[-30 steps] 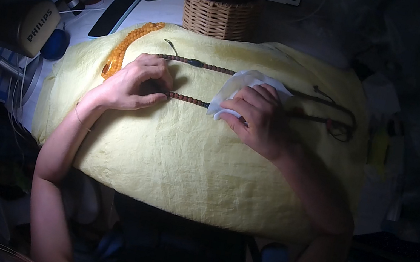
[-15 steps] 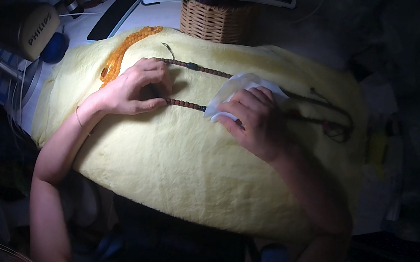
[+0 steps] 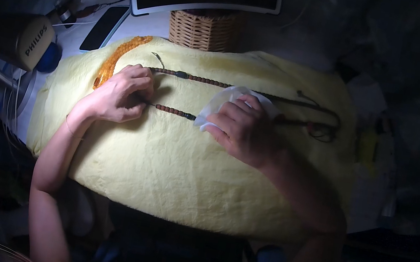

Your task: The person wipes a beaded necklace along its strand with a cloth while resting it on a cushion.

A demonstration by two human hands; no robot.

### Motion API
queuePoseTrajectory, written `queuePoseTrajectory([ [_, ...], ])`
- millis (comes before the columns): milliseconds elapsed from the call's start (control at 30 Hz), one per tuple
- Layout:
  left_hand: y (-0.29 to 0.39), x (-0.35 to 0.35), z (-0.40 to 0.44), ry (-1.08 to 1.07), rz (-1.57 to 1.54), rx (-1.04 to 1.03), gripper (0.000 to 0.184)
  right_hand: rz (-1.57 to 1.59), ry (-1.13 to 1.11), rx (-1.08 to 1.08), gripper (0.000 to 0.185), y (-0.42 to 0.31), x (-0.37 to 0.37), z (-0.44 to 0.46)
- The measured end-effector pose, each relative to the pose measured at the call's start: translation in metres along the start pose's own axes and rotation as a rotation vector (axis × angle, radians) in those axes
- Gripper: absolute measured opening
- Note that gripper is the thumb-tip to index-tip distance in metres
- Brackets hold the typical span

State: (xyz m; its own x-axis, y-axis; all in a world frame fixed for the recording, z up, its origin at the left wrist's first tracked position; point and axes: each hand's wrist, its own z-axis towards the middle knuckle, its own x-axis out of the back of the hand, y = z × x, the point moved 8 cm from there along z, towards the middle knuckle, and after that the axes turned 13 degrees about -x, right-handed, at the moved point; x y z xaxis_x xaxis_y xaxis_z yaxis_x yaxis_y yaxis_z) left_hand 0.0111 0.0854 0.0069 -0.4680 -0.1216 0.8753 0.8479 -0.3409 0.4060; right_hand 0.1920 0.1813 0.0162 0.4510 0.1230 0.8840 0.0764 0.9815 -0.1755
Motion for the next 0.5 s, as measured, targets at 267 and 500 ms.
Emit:
queuePoseTrajectory([
  [267, 0.0079, -0.0055, 0.0057, 0.033, -0.098, -0.071, 0.014, 0.01, -0.007, -0.014, 0.022, 0.001, -0.0016, -0.0003],
  [500, 0.0049, -0.0033, 0.0024, 0.014, -0.053, -0.048, 0.017, 0.024, -0.012, -0.013, 0.022, 0.0009, -0.0016, -0.0002],
])
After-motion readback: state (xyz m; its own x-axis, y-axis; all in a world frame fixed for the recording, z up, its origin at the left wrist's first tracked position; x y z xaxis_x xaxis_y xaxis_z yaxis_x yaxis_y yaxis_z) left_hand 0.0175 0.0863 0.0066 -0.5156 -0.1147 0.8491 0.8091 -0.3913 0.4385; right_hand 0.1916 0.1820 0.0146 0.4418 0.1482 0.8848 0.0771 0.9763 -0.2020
